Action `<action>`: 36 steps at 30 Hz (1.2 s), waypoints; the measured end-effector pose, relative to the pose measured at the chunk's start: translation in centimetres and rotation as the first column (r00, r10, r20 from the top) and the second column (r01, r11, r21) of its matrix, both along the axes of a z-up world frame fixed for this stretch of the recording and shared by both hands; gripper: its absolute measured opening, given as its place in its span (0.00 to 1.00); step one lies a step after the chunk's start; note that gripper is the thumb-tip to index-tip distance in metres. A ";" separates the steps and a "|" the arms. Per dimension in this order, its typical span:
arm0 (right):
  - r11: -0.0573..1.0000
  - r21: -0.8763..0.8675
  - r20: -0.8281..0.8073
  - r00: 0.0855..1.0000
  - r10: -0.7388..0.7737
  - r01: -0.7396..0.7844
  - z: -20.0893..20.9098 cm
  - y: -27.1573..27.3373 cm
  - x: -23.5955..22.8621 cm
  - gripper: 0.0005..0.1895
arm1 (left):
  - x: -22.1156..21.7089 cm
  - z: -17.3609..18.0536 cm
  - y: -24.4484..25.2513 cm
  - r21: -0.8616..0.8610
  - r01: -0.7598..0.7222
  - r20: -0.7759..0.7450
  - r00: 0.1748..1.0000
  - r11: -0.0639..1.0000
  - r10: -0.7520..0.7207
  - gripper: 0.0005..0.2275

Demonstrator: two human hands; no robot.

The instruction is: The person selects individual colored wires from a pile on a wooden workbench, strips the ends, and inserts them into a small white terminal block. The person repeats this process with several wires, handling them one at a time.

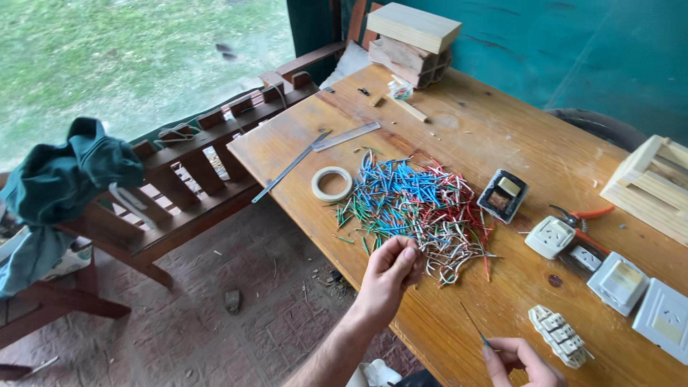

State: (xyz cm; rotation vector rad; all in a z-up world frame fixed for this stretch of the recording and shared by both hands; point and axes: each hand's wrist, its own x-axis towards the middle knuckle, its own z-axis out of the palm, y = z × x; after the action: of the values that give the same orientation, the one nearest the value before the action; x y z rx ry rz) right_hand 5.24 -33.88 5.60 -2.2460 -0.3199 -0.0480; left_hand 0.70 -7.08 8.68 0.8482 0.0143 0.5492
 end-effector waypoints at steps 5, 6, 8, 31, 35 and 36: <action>0.999 -0.012 -0.066 0.997 0.041 -0.042 -1.3 0.1 0.9 0.08 | 1.8 -1.5 1.4 0.109 -0.106 -0.047 0.993 0.988 0.111 0.05; 0.999 -0.014 -0.073 0.996 0.041 -0.043 -1.4 -0.1 0.8 0.07 | 1.9 -1.6 1.2 0.154 -0.121 -0.069 0.989 0.981 0.132 0.05; 0.999 -0.015 -0.054 0.998 0.042 -0.043 -1.0 -0.1 0.9 0.08 | 1.2 0.3 1.2 0.308 -0.122 -0.226 0.954 0.944 0.197 0.05; 0.965 0.220 0.095 0.988 0.126 -0.144 5.2 -2.5 1.3 0.05 | 2.1 -1.8 -7.3 0.142 0.281 -0.345 0.913 0.949 -0.218 0.16; 0.964 0.206 0.124 0.982 0.144 -0.167 5.3 -3.1 1.0 0.05 | 2.3 -1.3 -9.2 0.089 0.227 -0.313 0.931 0.970 -0.189 0.09; 0.961 0.212 0.137 0.979 0.153 -0.179 5.2 -3.3 1.0 0.05 | 2.4 -1.0 -9.5 0.105 0.192 -0.294 0.943 0.976 -0.154 0.07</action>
State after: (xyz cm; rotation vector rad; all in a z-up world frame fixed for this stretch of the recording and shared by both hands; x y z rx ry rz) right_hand 6.23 -37.19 10.77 -1.9900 -0.5402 -0.1233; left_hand 3.06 -16.53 7.66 1.0428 0.1664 0.2601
